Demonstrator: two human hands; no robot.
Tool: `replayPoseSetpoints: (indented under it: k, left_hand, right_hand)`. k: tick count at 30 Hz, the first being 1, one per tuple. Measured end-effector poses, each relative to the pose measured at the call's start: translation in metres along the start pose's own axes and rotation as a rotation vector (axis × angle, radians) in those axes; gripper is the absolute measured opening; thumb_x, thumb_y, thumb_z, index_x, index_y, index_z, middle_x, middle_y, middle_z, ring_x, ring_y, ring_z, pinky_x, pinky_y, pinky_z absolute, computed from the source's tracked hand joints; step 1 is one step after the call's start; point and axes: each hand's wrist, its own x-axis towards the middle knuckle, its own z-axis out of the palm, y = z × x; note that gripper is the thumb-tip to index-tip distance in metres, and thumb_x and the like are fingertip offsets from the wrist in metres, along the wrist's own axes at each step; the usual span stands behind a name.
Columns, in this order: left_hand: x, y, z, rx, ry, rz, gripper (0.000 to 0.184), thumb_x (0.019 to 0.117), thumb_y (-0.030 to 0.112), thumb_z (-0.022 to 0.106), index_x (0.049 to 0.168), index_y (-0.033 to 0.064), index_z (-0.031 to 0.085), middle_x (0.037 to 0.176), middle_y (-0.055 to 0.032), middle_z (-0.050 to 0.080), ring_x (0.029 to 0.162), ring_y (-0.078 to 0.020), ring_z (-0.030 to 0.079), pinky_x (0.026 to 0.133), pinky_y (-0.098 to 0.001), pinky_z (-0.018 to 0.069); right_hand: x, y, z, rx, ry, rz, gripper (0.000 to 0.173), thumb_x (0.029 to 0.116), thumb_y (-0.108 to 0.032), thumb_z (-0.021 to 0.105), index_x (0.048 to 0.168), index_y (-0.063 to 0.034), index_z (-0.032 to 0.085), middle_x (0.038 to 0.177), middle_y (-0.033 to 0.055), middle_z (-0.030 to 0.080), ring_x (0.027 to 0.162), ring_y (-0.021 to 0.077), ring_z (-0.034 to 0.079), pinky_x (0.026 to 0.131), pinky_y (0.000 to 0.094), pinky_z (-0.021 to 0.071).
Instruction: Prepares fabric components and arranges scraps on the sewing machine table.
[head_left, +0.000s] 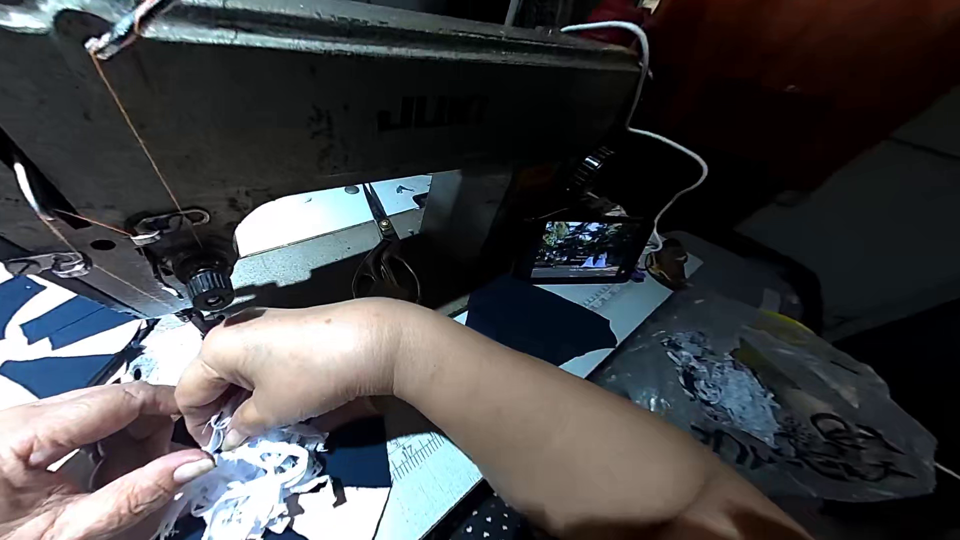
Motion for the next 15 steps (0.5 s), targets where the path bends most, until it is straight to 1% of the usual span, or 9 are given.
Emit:
replayPoseSetpoints:
  k: [2,4,5,8,10,12,13,14,15]
  left_hand:
    - [-0.001,-0.005,-0.002,0.026,-0.024,-0.013,0.028,0.085,0.006,0.072,0.096,-0.0184,0.064,0.081,-0.0145,0.065,0.074,-0.0031,0.057,0.071,-0.0164,0.0466]
    - [-0.004,-0.014,-0.002,0.048,-0.032,0.002,0.03,0.0876,0.013,0.075,0.093,-0.0143,0.065,0.079,-0.0087,0.063,0.072,0.0004,0.055,0.067,-0.0143,0.045]
    - [-0.004,-0.015,-0.001,0.044,-0.035,0.002,0.029,0.0874,0.014,0.075,0.091,-0.0134,0.065,0.079,-0.0082,0.064,0.072,0.0008,0.055,0.068,-0.0142,0.0457]
    - [-0.001,-0.006,0.003,0.05,-0.038,-0.015,0.027,0.0847,0.008,0.073,0.088,-0.0172,0.064,0.078,-0.0144,0.063,0.07,-0.0042,0.056,0.066,-0.0174,0.0455]
    - [-0.001,-0.004,0.004,0.092,-0.023,-0.03,0.023,0.0862,0.007,0.071,0.087,-0.0155,0.065,0.076,-0.0145,0.064,0.068,-0.0057,0.057,0.065,-0.0186,0.0471]
    - [-0.002,-0.014,0.005,0.143,0.066,-0.001,0.018,0.0838,0.011,0.072,0.083,-0.0062,0.068,0.075,-0.007,0.065,0.068,-0.0046,0.06,0.065,-0.0204,0.0496]
    - [-0.004,-0.027,0.004,0.171,0.137,0.049,0.015,0.0811,0.018,0.072,0.079,0.0035,0.069,0.073,0.0012,0.065,0.068,-0.001,0.061,0.063,-0.0187,0.0505]
    - [-0.006,-0.037,0.003,0.165,0.18,0.102,0.011,0.0817,0.022,0.072,0.078,0.0125,0.069,0.074,0.0075,0.065,0.067,0.0012,0.061,0.06,-0.0166,0.0506]
    - [-0.009,-0.042,0.0,0.162,0.177,0.128,0.012,0.0872,0.029,0.071,0.082,0.0188,0.069,0.078,0.0112,0.065,0.069,0.0026,0.061,0.06,-0.0148,0.0513]
  right_hand:
    - [-0.001,0.008,0.007,0.085,0.05,0.013,0.015,0.0945,0.001,0.069,0.109,0.0059,0.071,0.092,0.0136,0.068,0.082,0.0126,0.061,0.073,0.0268,0.0503]
    - [-0.006,0.01,0.012,0.182,0.118,0.003,0.018,0.093,0.004,0.069,0.111,0.0068,0.07,0.095,0.0156,0.068,0.086,0.0148,0.062,0.078,0.0291,0.0503]
    - [-0.008,0.012,0.014,0.218,0.153,-0.025,0.02,0.0917,0.006,0.069,0.111,0.0074,0.07,0.095,0.0161,0.069,0.086,0.0152,0.063,0.077,0.0291,0.0511]
    - [-0.011,0.015,0.017,0.277,0.176,-0.068,0.025,0.0884,0.012,0.067,0.113,0.0084,0.068,0.095,0.0166,0.068,0.083,0.0151,0.062,0.073,0.0282,0.0508]
    - [-0.012,0.018,0.016,0.273,0.187,-0.108,0.028,0.0867,0.015,0.065,0.114,0.0096,0.067,0.098,0.0179,0.069,0.084,0.0168,0.064,0.073,0.0289,0.0527]
    - [-0.015,0.02,0.013,0.245,0.208,-0.139,0.028,0.0862,0.014,0.068,0.114,0.0105,0.067,0.1,0.019,0.07,0.085,0.0187,0.067,0.076,0.0311,0.0553]
    - [-0.016,0.021,0.011,0.252,0.21,-0.142,0.028,0.0858,0.013,0.069,0.114,0.0096,0.066,0.099,0.0174,0.07,0.081,0.0168,0.066,0.072,0.0299,0.0554]
    - [-0.017,0.022,0.01,0.267,0.203,-0.135,0.029,0.0854,0.011,0.069,0.113,0.0076,0.066,0.095,0.0139,0.07,0.074,0.0131,0.064,0.065,0.0271,0.0545]
    - [-0.017,0.023,0.01,0.273,0.187,-0.117,0.028,0.0857,0.009,0.068,0.113,0.0044,0.066,0.088,0.0093,0.068,0.067,0.0091,0.062,0.058,0.0239,0.053]
